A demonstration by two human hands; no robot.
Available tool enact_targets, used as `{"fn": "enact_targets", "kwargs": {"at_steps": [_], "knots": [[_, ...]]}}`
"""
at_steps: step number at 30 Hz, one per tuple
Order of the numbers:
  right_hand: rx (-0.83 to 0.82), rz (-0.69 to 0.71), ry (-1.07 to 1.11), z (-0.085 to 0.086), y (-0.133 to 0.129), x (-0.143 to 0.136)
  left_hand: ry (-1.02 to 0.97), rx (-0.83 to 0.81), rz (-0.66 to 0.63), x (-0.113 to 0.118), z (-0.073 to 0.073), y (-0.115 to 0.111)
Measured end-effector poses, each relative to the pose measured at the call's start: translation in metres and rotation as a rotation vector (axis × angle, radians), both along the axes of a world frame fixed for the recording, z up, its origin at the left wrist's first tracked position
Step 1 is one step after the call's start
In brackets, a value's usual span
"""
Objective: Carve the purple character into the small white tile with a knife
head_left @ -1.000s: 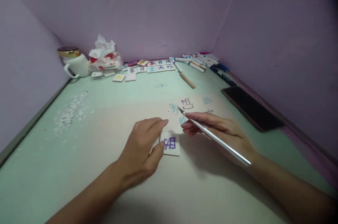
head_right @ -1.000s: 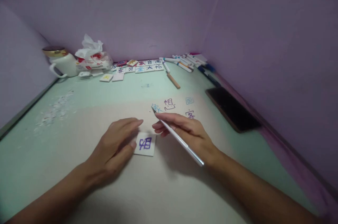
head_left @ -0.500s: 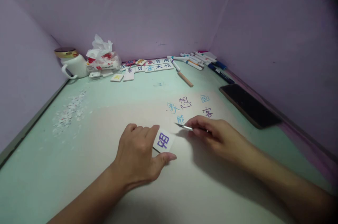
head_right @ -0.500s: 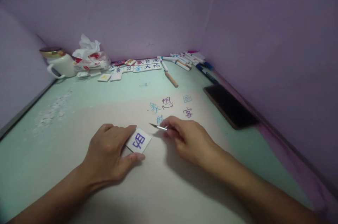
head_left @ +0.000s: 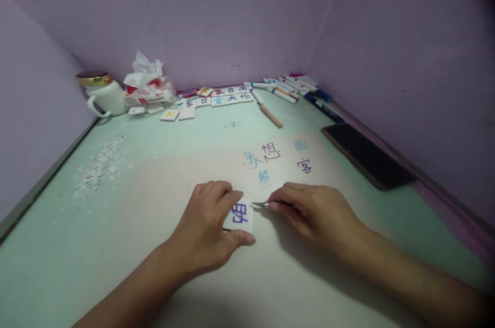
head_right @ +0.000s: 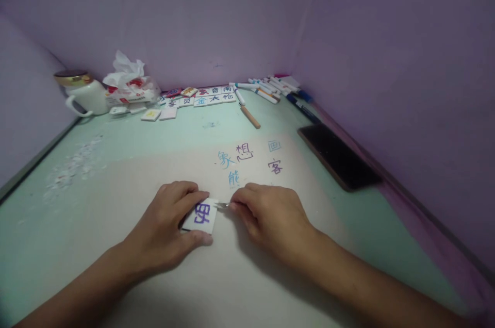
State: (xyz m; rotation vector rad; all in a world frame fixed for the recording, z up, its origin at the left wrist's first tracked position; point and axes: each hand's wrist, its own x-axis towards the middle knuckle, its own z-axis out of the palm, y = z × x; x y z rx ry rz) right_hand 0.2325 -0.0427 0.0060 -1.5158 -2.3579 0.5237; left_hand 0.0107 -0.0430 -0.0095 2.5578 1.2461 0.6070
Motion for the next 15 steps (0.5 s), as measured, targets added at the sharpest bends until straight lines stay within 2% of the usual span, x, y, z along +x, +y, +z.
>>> {"fn": "enact_targets", "kwargs": {"at_steps": [8, 15], "knots": [[0.000, 0.001, 0.044, -0.0046, -0.0036, -0.0055, -0.105, -0.194, 0.013, -0.0016, 0.0019, -0.0031], [-0.029, -0.015, 0.024, -0.0040, -0.0035, -0.0089, -0.149, -0.176, 0.036, -0.0012, -0.0040, -0.0032]]}}
